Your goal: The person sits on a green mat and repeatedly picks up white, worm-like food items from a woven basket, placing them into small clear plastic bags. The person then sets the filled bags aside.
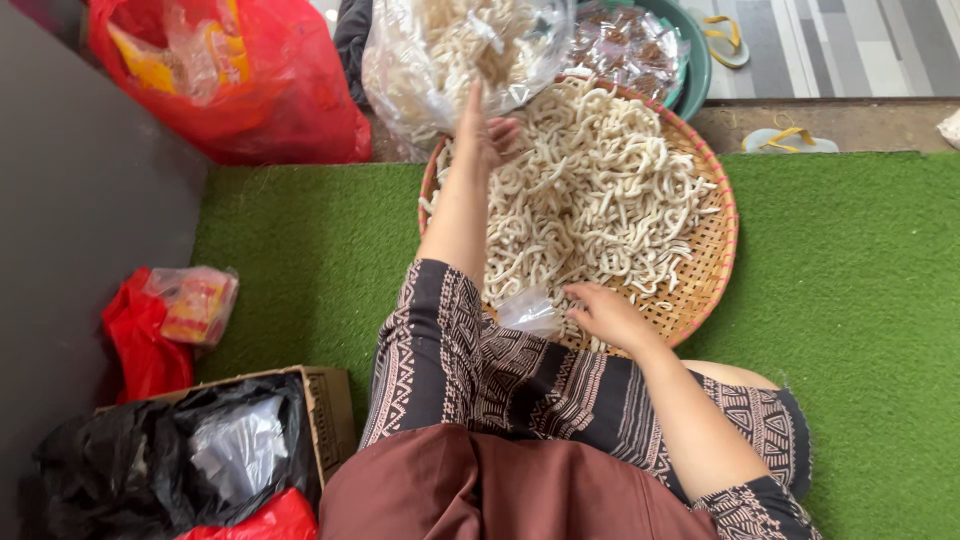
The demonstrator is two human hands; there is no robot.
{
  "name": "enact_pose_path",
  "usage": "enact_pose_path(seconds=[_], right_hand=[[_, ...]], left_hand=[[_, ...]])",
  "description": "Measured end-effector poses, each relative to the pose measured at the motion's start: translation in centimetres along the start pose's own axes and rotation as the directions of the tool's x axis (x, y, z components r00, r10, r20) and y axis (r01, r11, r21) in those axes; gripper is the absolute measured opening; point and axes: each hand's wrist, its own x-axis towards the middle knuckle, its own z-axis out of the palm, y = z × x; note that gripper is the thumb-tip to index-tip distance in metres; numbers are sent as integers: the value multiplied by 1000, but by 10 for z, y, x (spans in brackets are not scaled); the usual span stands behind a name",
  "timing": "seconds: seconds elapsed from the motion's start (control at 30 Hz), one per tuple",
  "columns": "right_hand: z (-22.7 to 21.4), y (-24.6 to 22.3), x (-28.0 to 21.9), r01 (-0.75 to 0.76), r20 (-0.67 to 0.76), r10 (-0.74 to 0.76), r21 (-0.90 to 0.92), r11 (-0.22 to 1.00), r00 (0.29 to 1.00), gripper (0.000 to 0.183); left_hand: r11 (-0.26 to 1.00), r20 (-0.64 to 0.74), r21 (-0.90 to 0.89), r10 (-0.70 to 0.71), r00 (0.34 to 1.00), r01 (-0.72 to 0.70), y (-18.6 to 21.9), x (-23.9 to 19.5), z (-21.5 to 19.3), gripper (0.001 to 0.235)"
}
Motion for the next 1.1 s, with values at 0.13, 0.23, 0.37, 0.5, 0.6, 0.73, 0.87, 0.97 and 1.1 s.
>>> enact_pose_path(seconds=[0.13, 0.23, 0.37, 0.5, 0.6, 0.73, 0.87, 0.97, 1.1], right_hand=[[2, 4, 5, -53, 101, 62, -85, 995, 993, 48], [0, 8, 8, -19, 97, 26, -75, 997, 995, 47], [0, 11, 10, 30, 73, -24, -80, 996, 997, 47], [1, 9, 9, -9, 115, 23, -123, 992, 993, 50], [-2, 4, 10, 9, 140, 3, -86, 996, 990, 50], [-1, 2, 10, -30, 155, 42, -77, 997, 987, 50], [0, 4, 11, -42, 169, 56, -85, 996, 984, 50], [4, 10, 12, -20, 161, 36, -98, 995, 986, 49], [20, 23, 16, -22, 127, 37, -119, 993, 991, 49]], left_hand=[[983, 39, -1, 185, 982, -185, 28, 40, -11, 49], [805, 6, 329, 520, 854, -493, 100, 48, -14, 38], [700, 43, 9, 713, 700, -714, 198, 23, -10, 26], [553, 192, 263, 773, 605, -790, 198, -11, -23, 34], [700, 228, 208, 645, 729, -684, 191, -28, -15, 35], [623, 220, 219, 718, 660, -751, 189, -45, -19, 32], [530, 272, 522, 639, 719, -668, 189, -61, -26, 40], [523, 342, 445, 651, 678, -727, 187, -71, -38, 41], [474, 386, 325, 723, 572, -818, 152, -87, -59, 29]])
